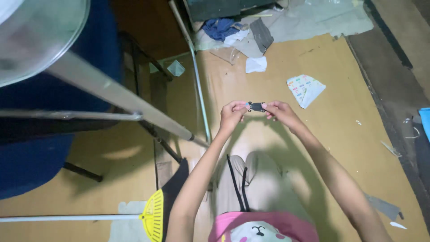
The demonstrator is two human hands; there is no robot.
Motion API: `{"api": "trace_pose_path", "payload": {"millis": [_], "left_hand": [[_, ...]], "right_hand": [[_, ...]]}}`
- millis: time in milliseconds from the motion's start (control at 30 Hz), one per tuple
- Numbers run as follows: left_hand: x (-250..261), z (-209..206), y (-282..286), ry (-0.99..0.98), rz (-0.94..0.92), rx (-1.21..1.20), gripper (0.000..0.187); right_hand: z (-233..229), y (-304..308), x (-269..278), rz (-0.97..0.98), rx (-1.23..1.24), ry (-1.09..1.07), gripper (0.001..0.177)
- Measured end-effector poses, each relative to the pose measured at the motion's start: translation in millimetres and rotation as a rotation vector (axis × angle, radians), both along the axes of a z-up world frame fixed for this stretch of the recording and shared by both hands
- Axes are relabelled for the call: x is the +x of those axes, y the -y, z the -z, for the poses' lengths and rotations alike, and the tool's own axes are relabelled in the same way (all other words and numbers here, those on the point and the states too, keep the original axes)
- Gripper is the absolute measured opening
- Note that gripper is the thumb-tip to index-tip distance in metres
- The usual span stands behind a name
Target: Assembling a broom handle and interacting with small objects on the floor and a desk.
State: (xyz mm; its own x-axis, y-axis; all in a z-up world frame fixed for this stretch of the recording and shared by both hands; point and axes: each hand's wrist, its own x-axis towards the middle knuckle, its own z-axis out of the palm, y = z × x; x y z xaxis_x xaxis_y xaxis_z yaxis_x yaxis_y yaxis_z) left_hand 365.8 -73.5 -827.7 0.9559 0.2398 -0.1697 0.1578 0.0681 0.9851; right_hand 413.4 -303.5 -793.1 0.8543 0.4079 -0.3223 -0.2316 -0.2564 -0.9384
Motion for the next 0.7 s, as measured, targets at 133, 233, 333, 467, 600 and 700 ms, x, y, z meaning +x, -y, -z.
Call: {"api": "trace_pose_path", "payload": {"millis": [133,233,333,467,600,700], "left_hand": [[-40,-62,-4,0.094,0.097,-0.042,0.028],[-68,-127,-6,0.092,0.114,0.067,0.028],[-93,-169,-3,0.094,0.117,0.001,0.028],[-114,-197,-1,0.059,0.093,-0.069,0.028],[-123,-221,-2,0.092,0.131,-0.052,0.024],[-122,-247,-10,0.186,0.143,-0.002,0.021]], "right_hand": [[-59,8,-27,-0.017,0.015,-0.017,0.033],[-95,4,-42,-0.04,0.089,0.033,0.033],[-137,0,-66,0.026,0.254,0.108,0.028],[-170,6,-87,-0.064,0.284,0.25,0.029],[-183,13,-82,-0.153,0.28,0.384,0.023],[-193,9,-74,-0.163,0.343,0.496,0.017]]}}
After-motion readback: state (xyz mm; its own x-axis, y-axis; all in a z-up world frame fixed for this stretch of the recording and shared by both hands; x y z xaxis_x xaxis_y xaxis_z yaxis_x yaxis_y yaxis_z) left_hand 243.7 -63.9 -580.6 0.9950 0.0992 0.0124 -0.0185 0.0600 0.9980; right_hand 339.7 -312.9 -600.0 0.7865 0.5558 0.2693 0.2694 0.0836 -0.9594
